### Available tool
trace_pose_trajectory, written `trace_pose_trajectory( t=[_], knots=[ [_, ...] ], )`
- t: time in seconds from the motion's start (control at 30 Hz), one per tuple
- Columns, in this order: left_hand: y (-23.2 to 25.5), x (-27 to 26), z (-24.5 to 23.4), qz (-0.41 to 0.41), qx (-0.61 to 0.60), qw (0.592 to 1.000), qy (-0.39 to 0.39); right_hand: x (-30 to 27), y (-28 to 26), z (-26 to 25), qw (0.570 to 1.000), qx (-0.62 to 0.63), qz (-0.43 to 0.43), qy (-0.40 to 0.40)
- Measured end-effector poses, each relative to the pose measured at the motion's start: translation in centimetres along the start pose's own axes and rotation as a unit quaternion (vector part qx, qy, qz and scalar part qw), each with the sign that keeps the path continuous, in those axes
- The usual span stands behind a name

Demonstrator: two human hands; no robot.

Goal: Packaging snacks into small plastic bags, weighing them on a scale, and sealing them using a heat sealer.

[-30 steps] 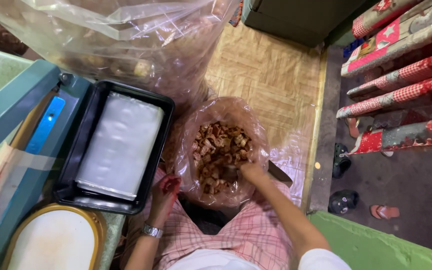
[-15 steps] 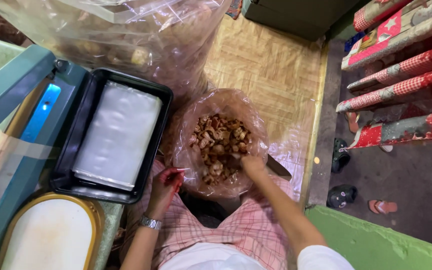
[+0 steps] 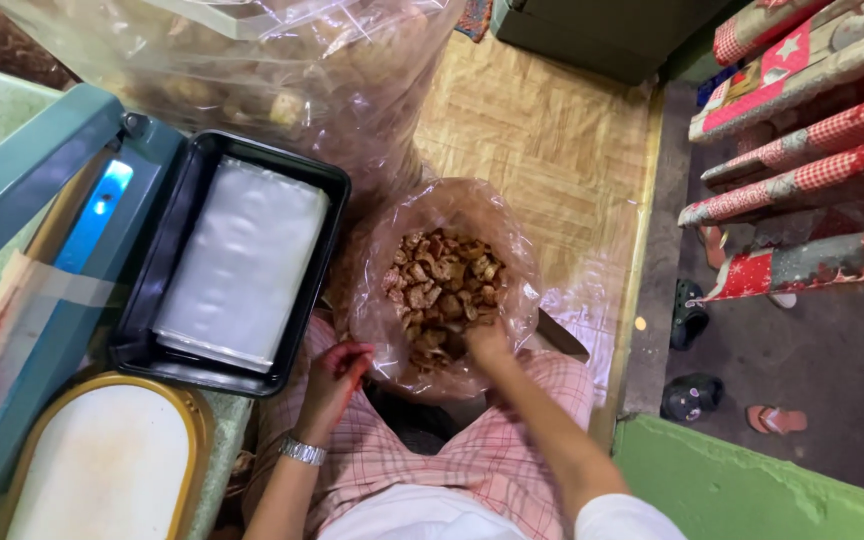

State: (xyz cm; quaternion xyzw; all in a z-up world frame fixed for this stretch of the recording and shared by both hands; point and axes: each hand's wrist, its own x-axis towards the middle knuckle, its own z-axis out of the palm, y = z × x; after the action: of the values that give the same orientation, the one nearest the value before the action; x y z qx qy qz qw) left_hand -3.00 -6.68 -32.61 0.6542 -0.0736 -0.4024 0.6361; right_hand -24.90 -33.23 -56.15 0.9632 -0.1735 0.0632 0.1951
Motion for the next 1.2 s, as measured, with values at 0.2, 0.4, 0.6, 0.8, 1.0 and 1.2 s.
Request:
trace_pose_trajectory(
  t=[0.2, 0.4, 0.6, 0.8, 1.0, 1.2],
  knots=[
    [0.1, 0.5, 0.2, 0.018, 0.011, 1.000, -0.009, -0.6, 3.0, 0.8, 0.984, 0.118, -0.034, -0.129],
    [1.9, -0.1, 0.9, 0.046, 0.007, 0.999, -0.009, -1.4, 1.0, 2.8, 0.897, 0.258, 0.032, -0.358],
    [0.5, 0.3, 0.4, 0.067, -0.010, 0.998, 0.006, -1.4, -0.9, 1.6, 0.932, 0.146, 0.055, -0.328],
    [1.1, 0.2, 0.5, 0.112, 0.046, 0.992, 0.035, -3.5, 0.7, 0.5, 0.889, 0.245, 0.079, -0.378],
    [2.1, 0.0, 1.2, 0.094, 0.038, 0.994, 0.044, -0.4, -5.2, 1.1, 0.826, 0.381, 0.139, -0.390],
    [2.4, 0.2, 0.4, 0.148, 0.095, 0.982, 0.063, 2.4, -0.8, -6.5, 0.818, 0.370, 0.224, -0.379]
  ],
)
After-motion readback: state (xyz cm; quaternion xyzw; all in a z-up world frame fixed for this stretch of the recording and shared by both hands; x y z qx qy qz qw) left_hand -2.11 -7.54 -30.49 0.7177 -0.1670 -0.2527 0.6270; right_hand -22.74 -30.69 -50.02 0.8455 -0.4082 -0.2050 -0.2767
